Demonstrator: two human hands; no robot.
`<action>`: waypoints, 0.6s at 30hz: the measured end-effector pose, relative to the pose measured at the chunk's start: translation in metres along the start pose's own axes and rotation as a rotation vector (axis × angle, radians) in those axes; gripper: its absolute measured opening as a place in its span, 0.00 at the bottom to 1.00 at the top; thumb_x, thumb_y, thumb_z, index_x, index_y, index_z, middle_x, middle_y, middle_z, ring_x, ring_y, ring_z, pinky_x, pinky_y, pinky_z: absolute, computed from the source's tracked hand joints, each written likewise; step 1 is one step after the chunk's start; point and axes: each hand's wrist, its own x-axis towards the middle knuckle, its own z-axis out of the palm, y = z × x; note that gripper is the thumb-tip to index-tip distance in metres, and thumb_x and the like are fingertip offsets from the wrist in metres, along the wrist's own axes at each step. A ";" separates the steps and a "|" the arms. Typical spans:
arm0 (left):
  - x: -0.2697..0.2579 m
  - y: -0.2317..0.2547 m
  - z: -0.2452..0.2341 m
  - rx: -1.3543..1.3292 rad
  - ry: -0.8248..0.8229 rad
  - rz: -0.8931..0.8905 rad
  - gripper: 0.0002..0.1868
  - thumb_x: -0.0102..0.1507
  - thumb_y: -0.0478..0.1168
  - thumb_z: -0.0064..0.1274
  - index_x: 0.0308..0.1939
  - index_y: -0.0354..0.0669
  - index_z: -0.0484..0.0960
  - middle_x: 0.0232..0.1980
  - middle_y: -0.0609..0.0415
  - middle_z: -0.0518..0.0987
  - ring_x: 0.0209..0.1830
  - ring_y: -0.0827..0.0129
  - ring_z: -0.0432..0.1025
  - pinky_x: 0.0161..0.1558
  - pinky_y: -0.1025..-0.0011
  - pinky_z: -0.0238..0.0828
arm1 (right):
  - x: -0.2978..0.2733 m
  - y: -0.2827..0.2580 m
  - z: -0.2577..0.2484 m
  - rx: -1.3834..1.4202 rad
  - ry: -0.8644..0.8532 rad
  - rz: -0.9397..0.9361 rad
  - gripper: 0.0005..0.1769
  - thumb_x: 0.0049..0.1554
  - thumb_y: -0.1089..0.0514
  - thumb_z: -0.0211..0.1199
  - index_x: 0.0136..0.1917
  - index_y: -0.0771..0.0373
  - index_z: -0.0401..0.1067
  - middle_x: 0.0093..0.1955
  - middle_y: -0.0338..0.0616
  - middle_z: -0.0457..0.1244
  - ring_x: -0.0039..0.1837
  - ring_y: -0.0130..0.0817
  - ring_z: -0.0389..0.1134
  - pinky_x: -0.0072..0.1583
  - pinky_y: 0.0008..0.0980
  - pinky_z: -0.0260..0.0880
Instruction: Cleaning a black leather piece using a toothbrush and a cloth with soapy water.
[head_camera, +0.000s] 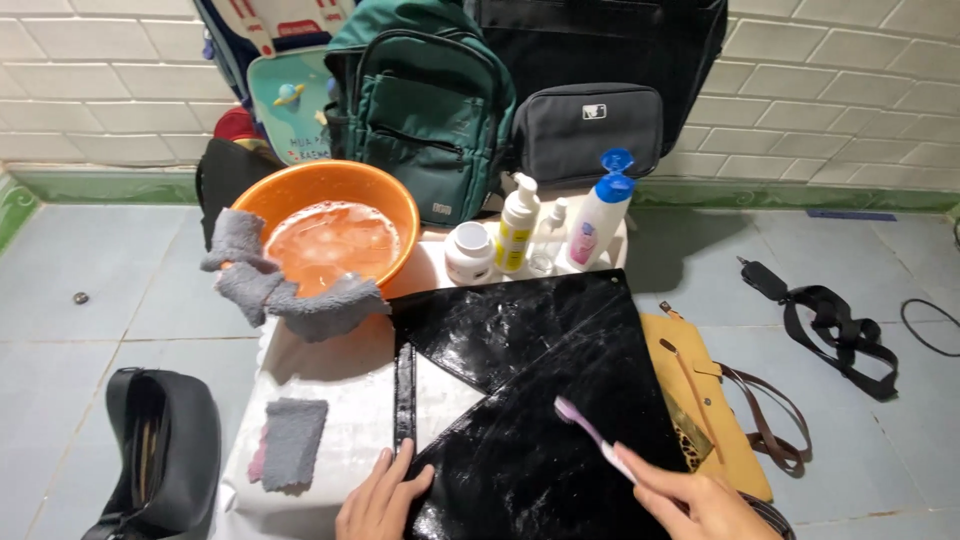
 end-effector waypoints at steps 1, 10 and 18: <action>-0.002 0.001 0.002 0.004 -0.005 -0.032 0.10 0.56 0.49 0.55 0.39 0.66 0.89 0.65 0.67 0.80 0.70 0.64 0.70 0.65 0.59 0.67 | -0.004 0.008 -0.001 0.134 -0.148 -0.050 0.32 0.56 0.52 0.63 0.71 0.23 0.70 0.74 0.08 0.65 0.74 0.14 0.69 0.74 0.21 0.69; -0.008 -0.058 0.036 0.018 -0.292 0.142 0.52 0.41 0.89 0.53 0.58 0.63 0.82 0.79 0.54 0.63 0.79 0.51 0.57 0.66 0.47 0.63 | -0.013 0.021 -0.004 -0.008 0.149 0.103 0.26 0.60 0.42 0.49 0.71 0.20 0.65 0.54 0.38 0.75 0.55 0.42 0.78 0.58 0.39 0.77; -0.002 0.069 -0.041 -0.140 0.107 -0.020 0.32 0.31 0.37 0.55 0.41 0.52 0.89 0.65 0.58 0.82 0.71 0.61 0.71 0.66 0.61 0.64 | -0.019 0.077 0.020 -0.097 0.004 -0.102 0.30 0.59 0.44 0.54 0.72 0.16 0.58 0.46 0.28 0.77 0.46 0.26 0.80 0.52 0.29 0.77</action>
